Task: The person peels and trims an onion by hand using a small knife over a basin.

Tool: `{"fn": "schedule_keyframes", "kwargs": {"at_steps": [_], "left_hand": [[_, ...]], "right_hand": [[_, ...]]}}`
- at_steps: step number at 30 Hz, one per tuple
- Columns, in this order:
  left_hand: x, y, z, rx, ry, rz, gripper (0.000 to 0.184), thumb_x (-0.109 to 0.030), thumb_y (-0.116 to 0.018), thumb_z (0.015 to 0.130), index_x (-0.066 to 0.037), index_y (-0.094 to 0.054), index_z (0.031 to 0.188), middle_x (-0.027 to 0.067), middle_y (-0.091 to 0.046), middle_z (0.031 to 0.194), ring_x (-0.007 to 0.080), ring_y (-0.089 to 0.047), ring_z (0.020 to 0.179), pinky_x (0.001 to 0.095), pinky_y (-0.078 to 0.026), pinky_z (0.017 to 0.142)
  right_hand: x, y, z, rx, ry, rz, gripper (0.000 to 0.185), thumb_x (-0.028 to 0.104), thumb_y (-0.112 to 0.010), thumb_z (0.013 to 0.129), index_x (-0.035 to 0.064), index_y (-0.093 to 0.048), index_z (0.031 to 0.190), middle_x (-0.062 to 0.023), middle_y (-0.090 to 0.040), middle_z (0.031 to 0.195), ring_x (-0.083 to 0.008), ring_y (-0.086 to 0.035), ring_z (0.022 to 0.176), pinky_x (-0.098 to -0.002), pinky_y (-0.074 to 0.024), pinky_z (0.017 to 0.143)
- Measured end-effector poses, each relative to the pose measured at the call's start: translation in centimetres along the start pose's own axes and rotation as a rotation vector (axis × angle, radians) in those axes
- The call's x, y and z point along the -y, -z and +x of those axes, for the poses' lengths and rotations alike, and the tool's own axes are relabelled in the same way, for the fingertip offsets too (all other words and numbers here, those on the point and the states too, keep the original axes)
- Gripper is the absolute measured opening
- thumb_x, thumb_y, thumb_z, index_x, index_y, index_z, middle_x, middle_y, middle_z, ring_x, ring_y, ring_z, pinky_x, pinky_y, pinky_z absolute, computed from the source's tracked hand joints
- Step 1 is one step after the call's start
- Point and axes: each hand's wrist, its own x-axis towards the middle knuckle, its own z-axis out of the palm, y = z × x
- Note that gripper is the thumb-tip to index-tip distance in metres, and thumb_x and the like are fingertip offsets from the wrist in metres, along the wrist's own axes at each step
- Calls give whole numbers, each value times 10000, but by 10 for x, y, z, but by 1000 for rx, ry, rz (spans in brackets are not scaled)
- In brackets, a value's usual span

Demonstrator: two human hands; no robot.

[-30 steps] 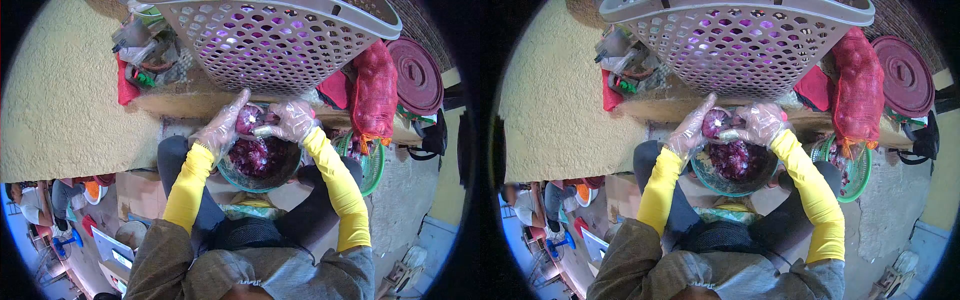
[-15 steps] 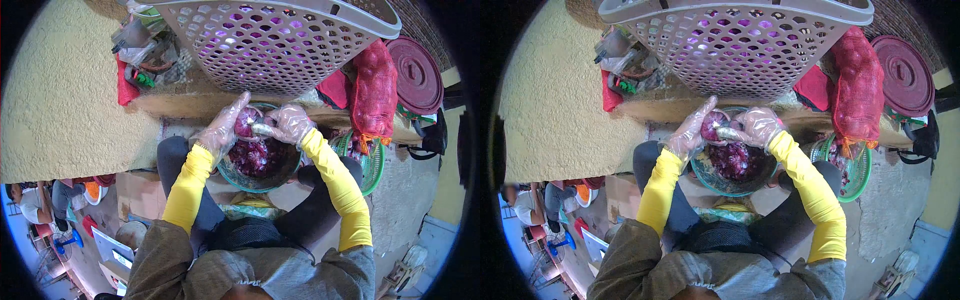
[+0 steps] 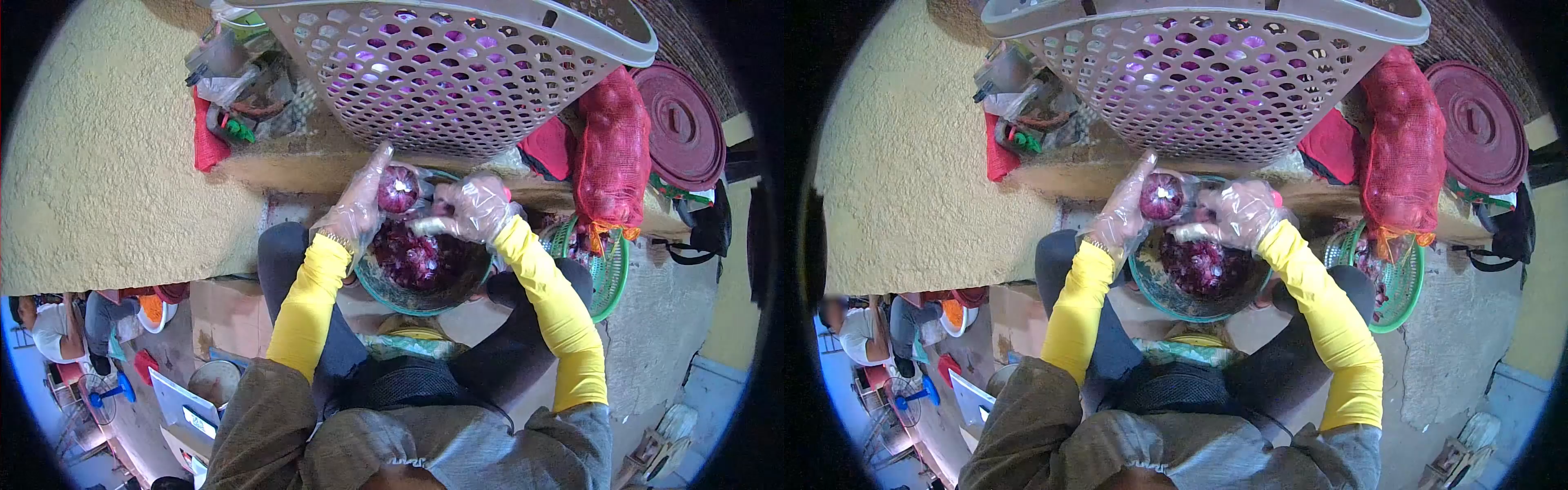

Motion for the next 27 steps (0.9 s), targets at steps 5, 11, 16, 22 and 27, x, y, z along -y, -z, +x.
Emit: {"fn": "schedule_keyframes", "kwargs": {"at_steps": [5,11,16,22,27], "left_hand": [[10,0,7,83,-60,17,505,-522,-491,984,-45,-654,949,110,-700,937,222,-684,828,397,-572,805],[14,-8,8,61,-125,-77,491,-517,-482,990,-47,-626,981,101,-687,953,204,-671,844,385,-567,804],[13,-9,8,67,-162,-43,488,-514,-477,993,-50,-628,978,102,-686,954,202,-669,841,384,-566,799],[15,-7,7,60,-171,-29,490,-512,-477,994,-47,-631,985,106,-684,965,192,-667,849,361,-557,826],[14,-12,1,90,-208,-63,504,-504,-504,983,-11,-609,1009,158,-671,1032,245,-663,938,419,-553,873]], "right_hand": [[0,-2,3,-223,-55,75,669,746,-720,636,91,-653,754,-125,-637,610,-348,-656,604,-450,-515,591],[-2,-9,5,-245,-75,16,632,699,-709,705,73,-676,787,-155,-636,616,-364,-651,601,-464,-518,609],[-2,-11,6,-220,-129,57,655,732,-598,775,96,-708,887,-169,-663,663,-374,-668,667,-477,-521,658],[-3,-15,7,-210,-108,45,631,707,-564,820,101,-715,910,-162,-672,684,-381,-666,677,-477,-524,678],[-1,-17,9,-134,-145,54,599,681,-521,867,126,-736,934,-161,-672,689,-379,-666,686,-474,-525,691]]}}
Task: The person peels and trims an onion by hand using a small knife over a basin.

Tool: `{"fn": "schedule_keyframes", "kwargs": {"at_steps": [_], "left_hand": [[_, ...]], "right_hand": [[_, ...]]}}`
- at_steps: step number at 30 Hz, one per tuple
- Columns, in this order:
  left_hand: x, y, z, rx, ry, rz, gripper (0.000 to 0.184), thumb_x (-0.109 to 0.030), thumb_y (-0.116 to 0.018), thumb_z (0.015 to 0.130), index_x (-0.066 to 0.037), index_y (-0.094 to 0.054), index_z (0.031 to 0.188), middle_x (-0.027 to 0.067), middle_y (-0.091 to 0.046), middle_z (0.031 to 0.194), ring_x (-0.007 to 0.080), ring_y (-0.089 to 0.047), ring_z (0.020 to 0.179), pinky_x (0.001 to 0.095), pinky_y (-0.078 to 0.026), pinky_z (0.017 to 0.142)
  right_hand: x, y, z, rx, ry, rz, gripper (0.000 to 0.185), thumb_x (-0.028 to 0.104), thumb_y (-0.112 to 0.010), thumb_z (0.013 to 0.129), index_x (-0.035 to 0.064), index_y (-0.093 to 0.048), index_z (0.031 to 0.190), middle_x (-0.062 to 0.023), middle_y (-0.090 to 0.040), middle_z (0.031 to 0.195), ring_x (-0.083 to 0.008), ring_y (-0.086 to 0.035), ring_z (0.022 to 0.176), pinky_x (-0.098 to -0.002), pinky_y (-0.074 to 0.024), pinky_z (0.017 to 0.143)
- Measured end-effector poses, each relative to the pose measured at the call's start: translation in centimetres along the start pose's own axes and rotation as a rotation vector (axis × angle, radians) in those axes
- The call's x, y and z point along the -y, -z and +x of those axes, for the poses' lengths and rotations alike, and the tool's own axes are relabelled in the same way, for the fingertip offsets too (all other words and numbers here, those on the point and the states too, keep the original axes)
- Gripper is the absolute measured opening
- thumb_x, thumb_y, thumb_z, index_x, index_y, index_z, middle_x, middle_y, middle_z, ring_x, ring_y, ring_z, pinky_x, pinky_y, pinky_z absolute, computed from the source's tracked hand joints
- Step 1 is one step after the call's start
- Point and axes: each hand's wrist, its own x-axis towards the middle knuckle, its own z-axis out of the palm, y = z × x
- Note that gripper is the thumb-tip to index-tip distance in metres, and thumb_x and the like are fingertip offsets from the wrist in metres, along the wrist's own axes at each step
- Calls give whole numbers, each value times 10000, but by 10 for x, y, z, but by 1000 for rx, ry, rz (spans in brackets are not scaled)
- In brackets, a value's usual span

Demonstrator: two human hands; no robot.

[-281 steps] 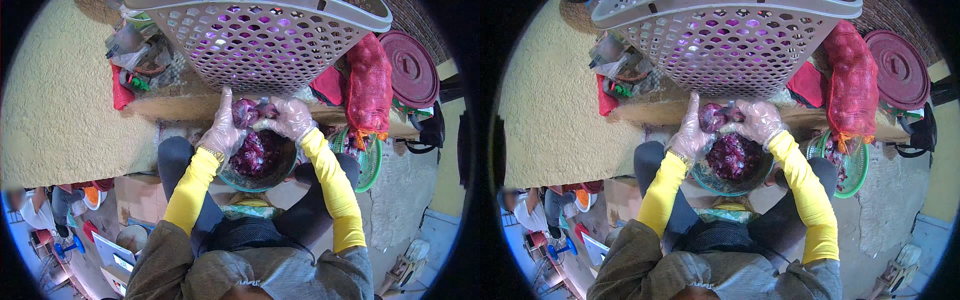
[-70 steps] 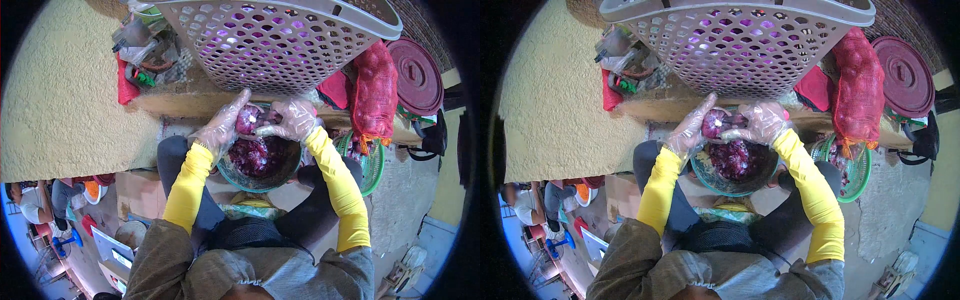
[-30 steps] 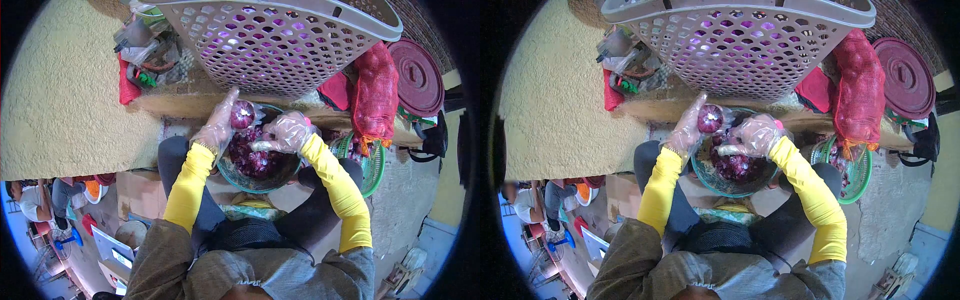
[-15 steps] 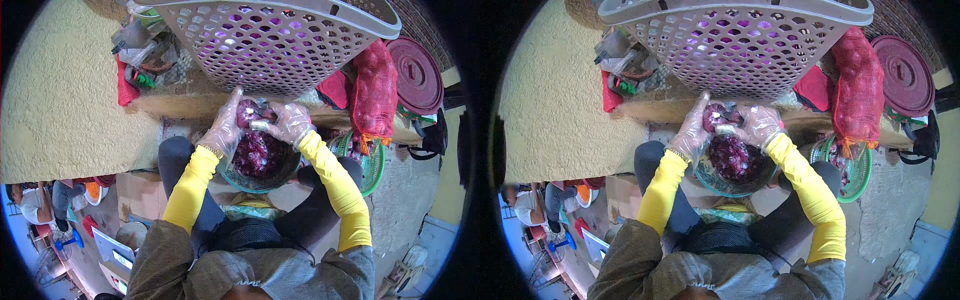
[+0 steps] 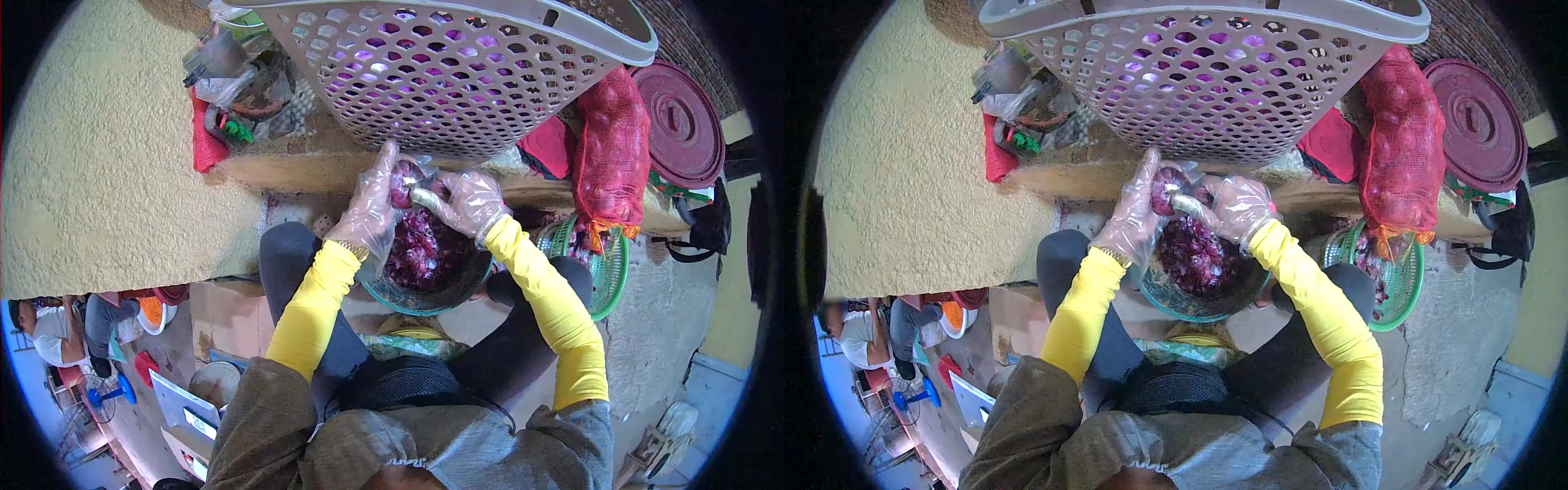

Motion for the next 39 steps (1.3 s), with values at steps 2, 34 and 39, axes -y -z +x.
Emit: {"fn": "schedule_keyframes", "kwargs": {"at_steps": [2,34,39], "left_hand": [[-1,-2,-2,-6,-36,29,511,-512,-512,977,-13,-609,1030,157,-670,1022,249,-667,928,420,-552,879],[-5,-2,-1,-19,4,57,529,-525,-459,996,-25,-629,973,118,-671,921,222,-662,857,387,-557,831],[-3,-3,-2,-52,2,61,527,-532,-502,974,-18,-618,968,132,-673,887,240,-671,810,398,-571,806]], "right_hand": [[-1,-2,0,36,-13,13,590,673,-507,881,135,-742,942,-167,-672,693,-379,-666,689,-474,-525,694],[-12,0,8,-162,152,-116,566,677,-591,825,125,-713,850,-139,-636,606,-356,-645,590,-468,-507,584],[-11,2,9,75,97,33,599,668,-517,879,115,-740,817,-179,-638,637,-376,-649,643,-478,-513,652]]}}
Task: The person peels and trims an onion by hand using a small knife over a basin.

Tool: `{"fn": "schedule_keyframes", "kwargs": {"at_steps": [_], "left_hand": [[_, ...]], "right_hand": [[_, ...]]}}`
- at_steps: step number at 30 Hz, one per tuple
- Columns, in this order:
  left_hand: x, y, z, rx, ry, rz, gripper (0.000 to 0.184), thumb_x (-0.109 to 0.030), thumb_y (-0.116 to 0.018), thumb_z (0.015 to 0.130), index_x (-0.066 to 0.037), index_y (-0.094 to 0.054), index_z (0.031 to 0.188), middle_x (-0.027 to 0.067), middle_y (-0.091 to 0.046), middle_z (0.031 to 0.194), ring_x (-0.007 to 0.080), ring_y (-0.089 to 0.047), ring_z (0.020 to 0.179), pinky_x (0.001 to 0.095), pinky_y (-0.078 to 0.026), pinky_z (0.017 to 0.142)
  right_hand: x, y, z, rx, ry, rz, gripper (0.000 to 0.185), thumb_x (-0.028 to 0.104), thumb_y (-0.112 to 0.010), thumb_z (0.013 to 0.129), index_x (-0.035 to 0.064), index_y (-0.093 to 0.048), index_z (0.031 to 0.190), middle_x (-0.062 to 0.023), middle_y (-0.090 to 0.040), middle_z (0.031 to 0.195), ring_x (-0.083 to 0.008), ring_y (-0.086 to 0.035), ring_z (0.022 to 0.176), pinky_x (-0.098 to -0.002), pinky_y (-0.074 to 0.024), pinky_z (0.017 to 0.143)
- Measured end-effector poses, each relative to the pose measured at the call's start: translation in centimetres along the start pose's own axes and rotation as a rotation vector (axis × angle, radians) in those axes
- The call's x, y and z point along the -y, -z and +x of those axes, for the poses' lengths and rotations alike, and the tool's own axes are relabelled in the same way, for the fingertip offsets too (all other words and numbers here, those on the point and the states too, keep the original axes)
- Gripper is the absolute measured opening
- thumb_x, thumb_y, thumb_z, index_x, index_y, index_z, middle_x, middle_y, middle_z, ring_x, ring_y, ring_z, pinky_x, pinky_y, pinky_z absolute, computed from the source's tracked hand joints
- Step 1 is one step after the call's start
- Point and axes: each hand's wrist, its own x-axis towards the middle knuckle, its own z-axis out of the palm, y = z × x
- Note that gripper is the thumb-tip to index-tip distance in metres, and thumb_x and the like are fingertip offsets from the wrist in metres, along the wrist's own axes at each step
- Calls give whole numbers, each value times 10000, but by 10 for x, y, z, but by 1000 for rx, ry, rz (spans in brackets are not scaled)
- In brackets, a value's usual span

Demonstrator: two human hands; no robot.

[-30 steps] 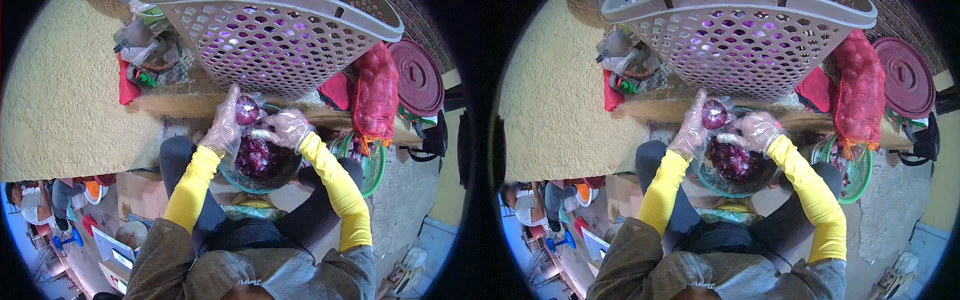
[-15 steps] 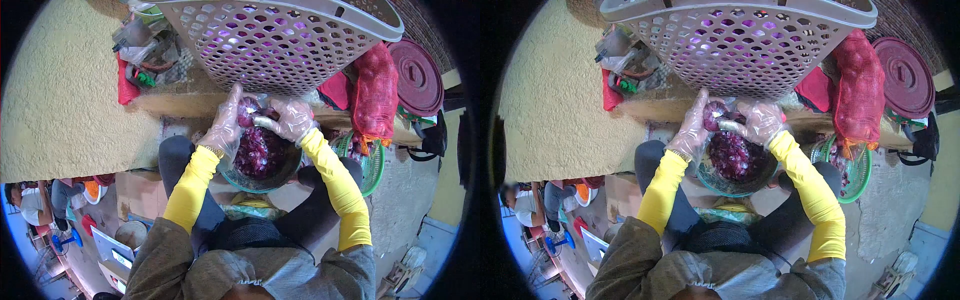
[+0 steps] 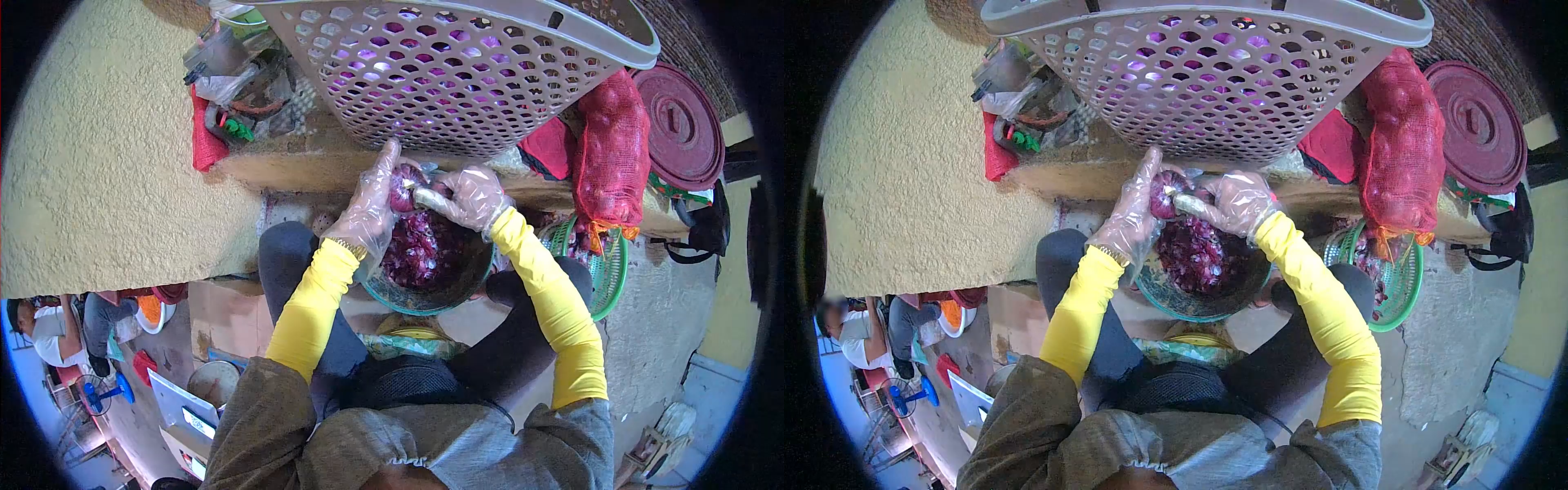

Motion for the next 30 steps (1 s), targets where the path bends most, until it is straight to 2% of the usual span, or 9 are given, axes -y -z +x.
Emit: {"fn": "schedule_keyframes", "kwargs": {"at_steps": [3,9,11,13,14,17,24,27,30], "left_hand": [[-3,-2,-2,-21,34,-30,511,-511,-466,996,-32,-633,937,111,-684,868,205,-686,766,370,-590,733],[-5,7,7,-41,14,-77,515,-512,-446,1004,-34,-619,921,111,-678,838,212,-668,719,372,-583,711],[-4,9,8,-14,5,-69,515,-513,-448,1003,-32,-616,923,111,-675,835,211,-665,721,374,-582,710],[-2,12,10,14,-4,-60,515,-514,-450,1002,-31,-612,924,110,-671,833,210,-663,723,377,-581,710],[-1,14,11,18,-12,-49,514,-512,-452,1003,-29,-611,927,109,-669,842,208,-664,744,376,-581,718],[-3,11,8,14,-2,-39,513,-511,-455,1002,-25,-608,936,110,-665,872,206,-667,786,378,-580,740],[-2,3,3,16,20,-60,511,-516,-472,994,-23,-606,975,119,-664,940,213,-672,840,377,-570,813],[-5,-4,-2,-22,24,-89,552,-550,-520,958,-4,-600,940,146,-657,911,256,-665,844,409,-573,835],[-3,2,2,-20,22,-48,543,-545,-525,958,-9,-604,940,142,-658,910,245,-661,837,398,-567,828]], "right_hand": [[2,4,0,139,0,-19,591,670,-505,885,132,-747,850,-190,-653,679,-374,-658,682,-483,-515,672],[16,20,-5,245,50,-90,608,719,-492,862,171,-756,880,-166,-679,714,-361,-671,709,-482,-518,684],[9,11,-6,201,63,-114,633,751,-519,822,162,-751,854,-155,-671,679,-353,-671,671,-484,-520,655],[8,11,-6,-63,82,-115,560,682,-684,746,122,-691,725,-126,-619,583,-347,-640,591,-445,-511,589],[11,11,-6,-134,62,-115,581,686,-725,695,109,-669,719,-114,-614,579,-345,-642,591,-438,-509,582],[0,2,-2,-276,125,-68,603,695,-728,680,98,-665,731,-111,-617,587,-350,-636,579,-442,-503,572],[4,6,-3,-203,112,-79,609,688,-739,671,86,-674,738,-112,-615,582,-347,-638,578,-436,-499,582],[2,4,-3,-217,109,-66,605,694,-734,672,95,-681,740,-115,-617,580,-342,-641,581,-434,-502,588],[5,5,-4,-168,82,-63,595,696,-707,707,102,-690,740,-123,-628,591,-339,-644,587,-442,-507,598]]}}
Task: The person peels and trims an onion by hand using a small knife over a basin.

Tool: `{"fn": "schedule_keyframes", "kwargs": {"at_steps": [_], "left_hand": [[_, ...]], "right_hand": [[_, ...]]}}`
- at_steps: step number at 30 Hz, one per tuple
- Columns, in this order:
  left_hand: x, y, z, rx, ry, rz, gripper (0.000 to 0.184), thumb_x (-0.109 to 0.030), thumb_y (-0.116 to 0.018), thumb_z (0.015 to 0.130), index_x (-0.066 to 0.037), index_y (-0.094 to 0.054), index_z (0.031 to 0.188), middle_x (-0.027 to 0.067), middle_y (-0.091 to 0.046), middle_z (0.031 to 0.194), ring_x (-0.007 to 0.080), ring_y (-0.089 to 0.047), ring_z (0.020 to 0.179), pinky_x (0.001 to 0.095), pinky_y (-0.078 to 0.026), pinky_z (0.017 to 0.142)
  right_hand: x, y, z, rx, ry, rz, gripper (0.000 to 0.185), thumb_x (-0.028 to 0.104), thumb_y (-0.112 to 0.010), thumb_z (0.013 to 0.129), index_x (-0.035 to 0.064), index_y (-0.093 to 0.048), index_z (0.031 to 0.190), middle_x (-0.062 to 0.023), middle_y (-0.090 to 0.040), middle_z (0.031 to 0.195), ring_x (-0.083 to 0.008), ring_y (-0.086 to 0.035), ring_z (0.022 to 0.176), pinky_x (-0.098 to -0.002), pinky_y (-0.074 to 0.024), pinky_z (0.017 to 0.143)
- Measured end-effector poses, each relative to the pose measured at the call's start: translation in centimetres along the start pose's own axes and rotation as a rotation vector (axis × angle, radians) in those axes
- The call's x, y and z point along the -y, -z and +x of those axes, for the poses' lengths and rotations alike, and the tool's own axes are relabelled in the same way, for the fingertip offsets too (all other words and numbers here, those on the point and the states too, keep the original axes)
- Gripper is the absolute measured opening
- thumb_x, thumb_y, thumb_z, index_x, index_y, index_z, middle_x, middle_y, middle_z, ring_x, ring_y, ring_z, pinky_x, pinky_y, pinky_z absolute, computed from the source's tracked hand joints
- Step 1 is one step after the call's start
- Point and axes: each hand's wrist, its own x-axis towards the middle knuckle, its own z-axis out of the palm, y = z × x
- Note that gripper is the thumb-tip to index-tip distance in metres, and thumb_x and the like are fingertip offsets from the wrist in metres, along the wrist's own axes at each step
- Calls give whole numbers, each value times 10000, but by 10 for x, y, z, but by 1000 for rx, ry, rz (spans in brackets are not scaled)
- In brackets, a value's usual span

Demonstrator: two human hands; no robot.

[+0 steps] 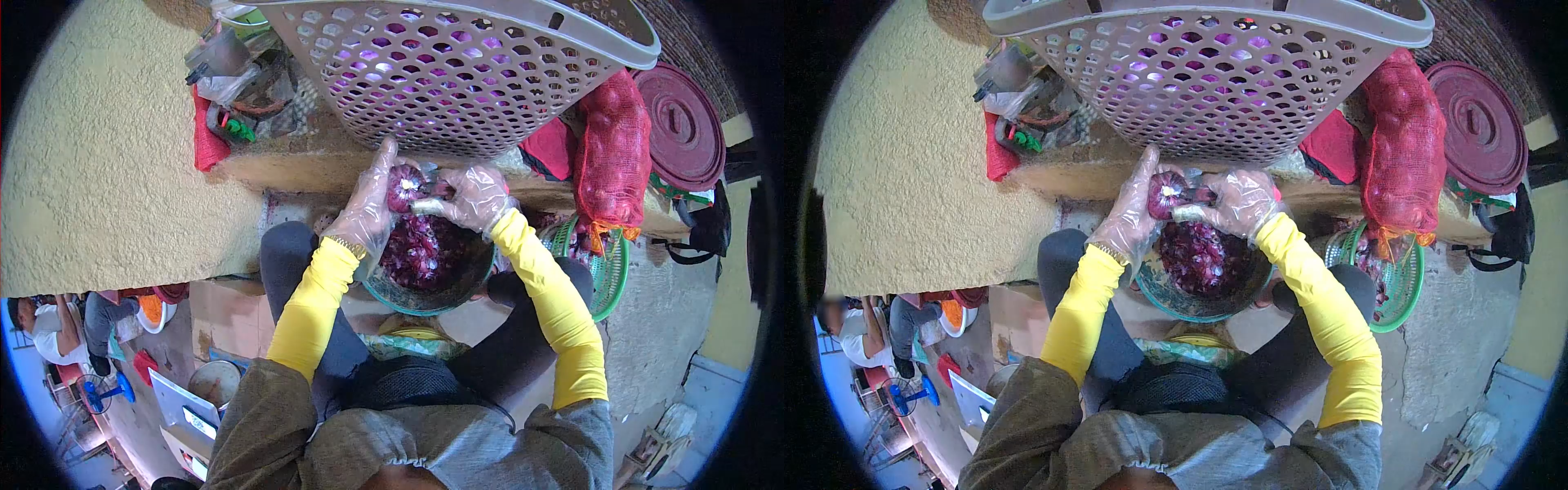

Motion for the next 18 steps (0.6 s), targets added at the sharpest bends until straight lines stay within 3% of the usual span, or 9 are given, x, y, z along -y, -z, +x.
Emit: {"fn": "schedule_keyframes", "kwargs": {"at_steps": [3,5,8,13,18], "left_hand": [[-1,-3,-5,-20,25,-10,540,-550,-530,954,-16,-607,940,131,-655,892,231,-657,829,388,-568,801],[3,6,4,0,8,9,537,-549,-530,954,-17,-607,940,130,-655,887,231,-657,823,389,-569,795],[1,6,2,17,-1,22,531,-544,-528,956,-20,-609,936,129,-655,876,234,-657,810,394,-574,785],[6,14,9,68,-8,-28,529,-536,-526,960,-15,-609,926,139,-657,870,244,-660,794,406,-584,781],[1,6,3,-39,45,-113,548,-544,-530,954,-1,-597,956,169,-657,887,286,-669,822,462,-598,735]], "right_hand": [[1,-2,1,53,-62,17,574,679,-670,766,106,-701,733,-137,-634,602,-342,-649,605,-447,-515,626],[0,-4,2,235,-161,63,638,730,-523,837,125,-724,825,-161,-658,668,-375,-657,676,-479,-511,671],[-6,-14,0,241,-148,109,670,738,-479,857,118,-729,806,-181,-648,663,-382,-652,676,-477,-510,678],[2,-3,2,274,-106,100,664,713,-475,876,107,-731,781,-191,-643,662,-384,-650,677,-478,-512,679],[13,11,1,379,-17,5,635,705,-486,875,125,-737,819,-189,-651,676,-386,-656,691,-485,-517,666]]}}
